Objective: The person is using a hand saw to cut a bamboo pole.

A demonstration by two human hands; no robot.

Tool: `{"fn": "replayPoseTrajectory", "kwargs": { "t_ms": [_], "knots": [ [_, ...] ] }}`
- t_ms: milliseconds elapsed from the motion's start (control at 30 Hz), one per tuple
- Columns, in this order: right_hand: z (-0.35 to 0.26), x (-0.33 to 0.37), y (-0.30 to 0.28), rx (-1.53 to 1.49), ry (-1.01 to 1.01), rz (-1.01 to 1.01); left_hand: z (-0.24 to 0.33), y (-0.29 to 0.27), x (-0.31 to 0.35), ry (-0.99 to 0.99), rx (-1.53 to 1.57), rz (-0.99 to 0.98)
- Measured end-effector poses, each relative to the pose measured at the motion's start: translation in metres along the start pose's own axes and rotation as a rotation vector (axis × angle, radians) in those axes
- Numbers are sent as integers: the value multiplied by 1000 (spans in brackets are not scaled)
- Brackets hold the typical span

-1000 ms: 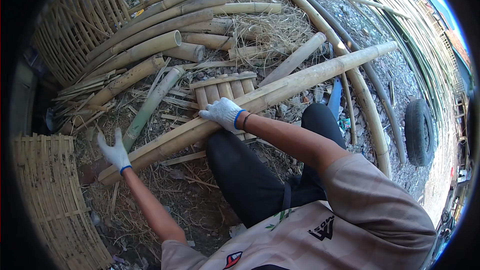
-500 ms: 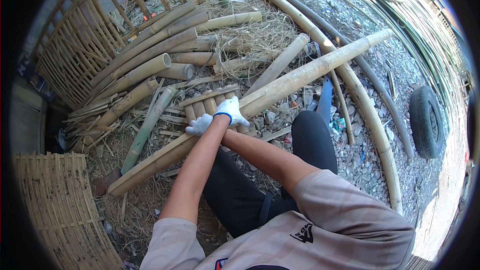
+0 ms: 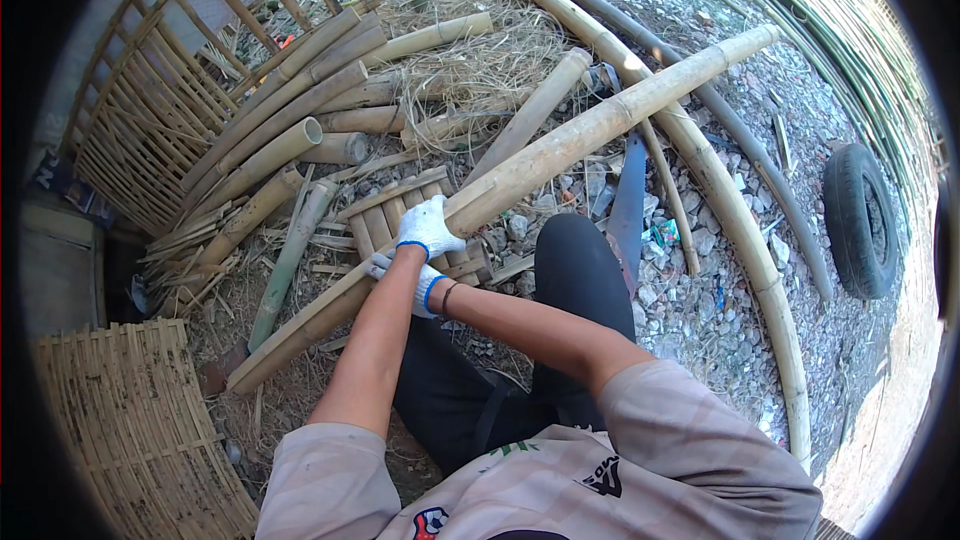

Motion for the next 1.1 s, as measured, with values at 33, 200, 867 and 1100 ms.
{"fn": "replayPoseTrajectory", "kwargs": {
  "t_ms": [33, 200, 867, 1100],
  "knots": [
    [-24, -24, -29, -31, -6, 0, -20, 2, 1, -38, -3, -14],
    [-15, 20, -229, -560, 368, -130, -38, -16, 6, -96, -4, -37],
    [41, 312, -231, 481, 1064, 131, -33, -14, 13, -134, 3, -32],
    [-39, 283, -404, -208, 1303, 1182, -26, -12, 5, -108, 41, -75]
  ]
}}
Point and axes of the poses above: each hand's wrist, its own x-axis away from the middle knuckle, its own y-axis out of the palm, z = x × y, the point moved 6 cm from there along -x, towards the middle knuckle, and after that the axes turned 5 degrees about -y, right-handed, at the moved point
